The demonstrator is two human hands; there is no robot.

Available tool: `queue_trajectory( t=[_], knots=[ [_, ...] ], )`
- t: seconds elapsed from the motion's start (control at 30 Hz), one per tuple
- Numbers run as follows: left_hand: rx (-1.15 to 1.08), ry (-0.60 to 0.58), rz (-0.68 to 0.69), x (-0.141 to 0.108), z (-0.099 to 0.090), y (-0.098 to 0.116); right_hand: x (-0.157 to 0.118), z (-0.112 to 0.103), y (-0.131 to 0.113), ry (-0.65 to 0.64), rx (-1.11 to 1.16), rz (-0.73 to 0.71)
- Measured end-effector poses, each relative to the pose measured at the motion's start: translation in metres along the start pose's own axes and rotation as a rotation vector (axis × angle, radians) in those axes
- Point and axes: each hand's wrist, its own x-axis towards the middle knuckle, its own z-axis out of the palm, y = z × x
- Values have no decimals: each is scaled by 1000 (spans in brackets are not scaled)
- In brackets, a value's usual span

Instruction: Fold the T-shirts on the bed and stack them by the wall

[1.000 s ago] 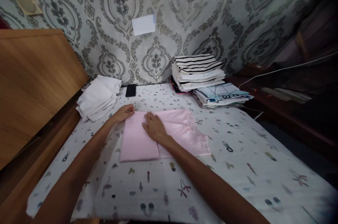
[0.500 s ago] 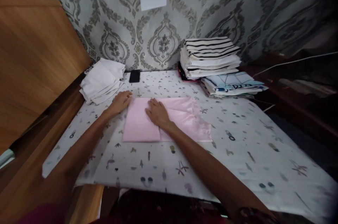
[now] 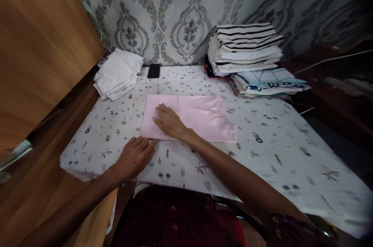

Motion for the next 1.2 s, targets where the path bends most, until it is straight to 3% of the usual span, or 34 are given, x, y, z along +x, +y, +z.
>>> queue_trajectory(
  t=[0.2, 0.47, 0.6, 0.7, 0.8, 0.97, 1.07, 1.2],
  knots=[
    [110, -86, -146, -8, 6, 5, -6, 15, 1, 36, -19, 48],
    [153, -230, -358, -14, -4, 9, -8, 17, 2, 35, -12, 38],
    [2, -148, -381, -24, -11, 3, -9, 16, 2, 38, -20, 38],
    [-217, -25, -451, -21, -18, -17, -8, 13, 1, 37, 8, 51],
    [-545, 61, -620, 2, -21, -48, -7, 8, 2, 62, 90, 81],
    [-1095, 15, -879, 63, -16, -79, 2, 0, 6, 201, 236, 158],
    [-1117, -7, -910, 94, -13, -80, 11, -5, 10, 282, 306, 213],
    [-1064, -73, -931, 116, -10, -79, 16, -10, 17, 362, 438, 345]
  ],
)
